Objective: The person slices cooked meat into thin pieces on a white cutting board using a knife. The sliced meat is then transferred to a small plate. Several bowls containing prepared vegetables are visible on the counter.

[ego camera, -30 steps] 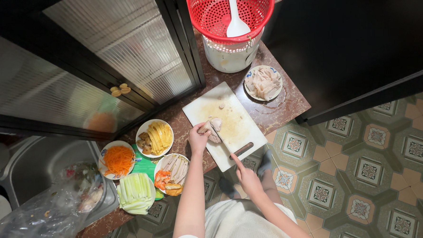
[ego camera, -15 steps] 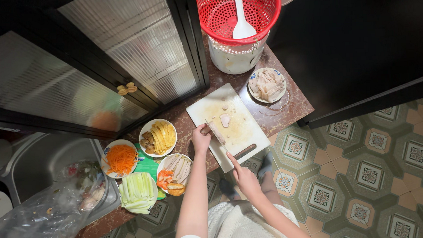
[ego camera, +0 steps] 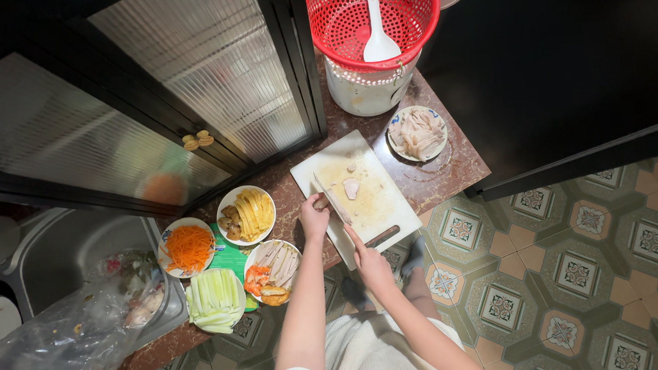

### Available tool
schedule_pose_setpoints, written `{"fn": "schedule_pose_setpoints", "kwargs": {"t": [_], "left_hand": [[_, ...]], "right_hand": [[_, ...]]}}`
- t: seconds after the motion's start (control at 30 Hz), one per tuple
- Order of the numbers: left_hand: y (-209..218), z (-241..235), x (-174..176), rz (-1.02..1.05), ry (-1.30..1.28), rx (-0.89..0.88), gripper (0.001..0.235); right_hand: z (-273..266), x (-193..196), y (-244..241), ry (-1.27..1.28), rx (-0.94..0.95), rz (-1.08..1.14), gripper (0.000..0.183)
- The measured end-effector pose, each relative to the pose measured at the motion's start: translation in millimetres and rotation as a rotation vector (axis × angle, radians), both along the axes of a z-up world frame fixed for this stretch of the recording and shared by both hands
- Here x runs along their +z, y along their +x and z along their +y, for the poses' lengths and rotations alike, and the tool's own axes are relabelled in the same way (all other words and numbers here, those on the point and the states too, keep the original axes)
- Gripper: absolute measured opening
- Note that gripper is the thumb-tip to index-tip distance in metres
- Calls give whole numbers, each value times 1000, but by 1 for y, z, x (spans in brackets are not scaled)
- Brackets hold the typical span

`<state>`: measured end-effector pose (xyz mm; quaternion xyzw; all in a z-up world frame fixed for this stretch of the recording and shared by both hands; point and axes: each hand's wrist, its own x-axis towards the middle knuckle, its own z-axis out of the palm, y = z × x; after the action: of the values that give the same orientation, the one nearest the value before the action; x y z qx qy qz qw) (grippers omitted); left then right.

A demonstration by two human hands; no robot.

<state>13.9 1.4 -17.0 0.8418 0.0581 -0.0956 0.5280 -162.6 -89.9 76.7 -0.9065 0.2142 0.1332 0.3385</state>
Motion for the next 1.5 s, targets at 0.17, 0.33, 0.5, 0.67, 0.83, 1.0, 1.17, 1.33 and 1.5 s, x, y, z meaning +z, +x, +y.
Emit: {"fn": "schedule_pose_setpoints", "kwargs": {"t": [0.17,0.33,0.5,0.67,0.83,1.0,1.17,1.33,1.5], "left_hand": [[-7,-4,3,-136,-16,17,45],[-7,-6,3,-100,-93,11,42],[-6,-6,3,-111,-19,22,41],[-8,-8,14,48,-70,43,41],[-9,-8,18,-47,-69,30,40],[-9,-8,22,-47,-66,30,41],[-9,-6,19,-48,-44,36,44],[-6,-5,6,-49,-80,16,44],[-5,-3,-2,-68,-114,7,43]], "right_hand": [[-6,-3,-31,51,9,-97,79],[-7,5,-31,54,4,-47,76],[-5,8,14,20,14,-14,74],[-7,-1,-6,33,-5,-9,76],[-8,-4,-25,124,-34,-74,75],[-11,0,18,135,-15,-64,72],[-14,4,-1,121,-6,1,71],[-18,13,-28,93,-4,11,73],[-17,17,-30,90,3,-29,73]]}}
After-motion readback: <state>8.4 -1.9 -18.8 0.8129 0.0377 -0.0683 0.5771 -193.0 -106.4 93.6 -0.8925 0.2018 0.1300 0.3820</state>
